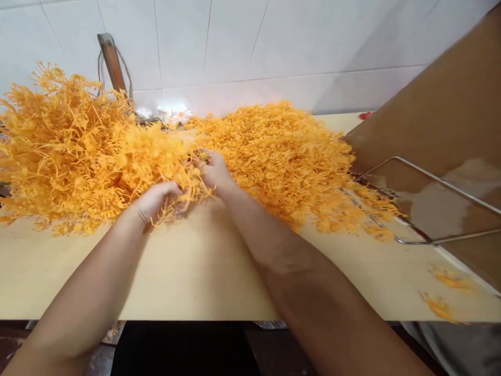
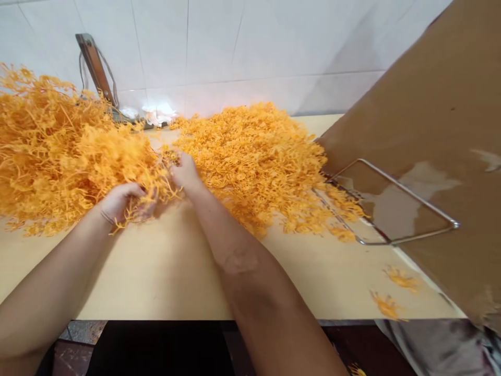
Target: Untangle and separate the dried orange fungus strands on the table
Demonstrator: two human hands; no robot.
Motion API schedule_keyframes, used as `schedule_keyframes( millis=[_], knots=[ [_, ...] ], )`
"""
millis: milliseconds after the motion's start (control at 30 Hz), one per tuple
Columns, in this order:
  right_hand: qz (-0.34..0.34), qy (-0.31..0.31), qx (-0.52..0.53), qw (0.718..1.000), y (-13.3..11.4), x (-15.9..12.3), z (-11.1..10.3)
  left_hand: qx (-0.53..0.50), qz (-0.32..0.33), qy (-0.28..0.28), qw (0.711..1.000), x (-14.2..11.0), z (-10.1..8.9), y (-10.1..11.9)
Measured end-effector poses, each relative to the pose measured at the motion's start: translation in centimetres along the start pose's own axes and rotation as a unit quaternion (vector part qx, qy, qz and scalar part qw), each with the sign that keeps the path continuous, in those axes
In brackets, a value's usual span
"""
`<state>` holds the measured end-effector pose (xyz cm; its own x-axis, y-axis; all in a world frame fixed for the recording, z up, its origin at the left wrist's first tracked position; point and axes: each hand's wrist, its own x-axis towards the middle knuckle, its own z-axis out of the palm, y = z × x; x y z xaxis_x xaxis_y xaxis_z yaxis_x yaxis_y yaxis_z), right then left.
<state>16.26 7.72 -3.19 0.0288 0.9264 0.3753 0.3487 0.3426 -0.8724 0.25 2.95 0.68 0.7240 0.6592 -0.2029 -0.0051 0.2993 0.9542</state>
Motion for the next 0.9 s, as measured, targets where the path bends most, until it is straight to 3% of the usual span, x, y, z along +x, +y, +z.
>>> schedule_keyframes(
  millis=[100,233,333,533,667,733,833,900],
  knots=[
    [0.048,-0.003,0.124,0.991,-1.1,-1.5,-0.8,0.117,-0.072,0.038,0.990,0.3,0.1,-1.1],
    [0.094,-0.047,0.200,0.974,-1.4,-3.8,-1.0,0.140,-0.104,0.044,0.984,-0.1,-0.1,-0.7],
    [0.076,-0.073,0.137,0.985,-0.3,-4.4,-1.2,0.145,-0.127,0.006,0.981,-0.3,-0.4,-0.2],
    [0.064,0.002,-0.037,0.997,2.1,-2.6,-2.1,0.145,-0.165,-0.001,0.976,-0.4,-1.0,-0.2],
    [0.044,-0.016,-0.079,0.996,0.7,-3.8,-2.5,0.101,-0.141,-0.016,0.985,0.0,-1.5,-0.5],
    [-0.010,-0.038,-0.132,0.990,-0.6,-5.9,-3.4,0.089,-0.142,-0.030,0.985,0.1,-1.6,-0.6],
    [-0.183,-0.037,-0.341,0.921,-2.0,-10.0,-6.3,0.077,-0.151,-0.033,0.985,0.2,-1.5,-0.7],
    [-0.192,0.026,-0.457,0.868,-1.7,-12.2,-9.1,0.071,-0.157,-0.023,0.985,0.3,-1.4,-0.7]
  ],
)
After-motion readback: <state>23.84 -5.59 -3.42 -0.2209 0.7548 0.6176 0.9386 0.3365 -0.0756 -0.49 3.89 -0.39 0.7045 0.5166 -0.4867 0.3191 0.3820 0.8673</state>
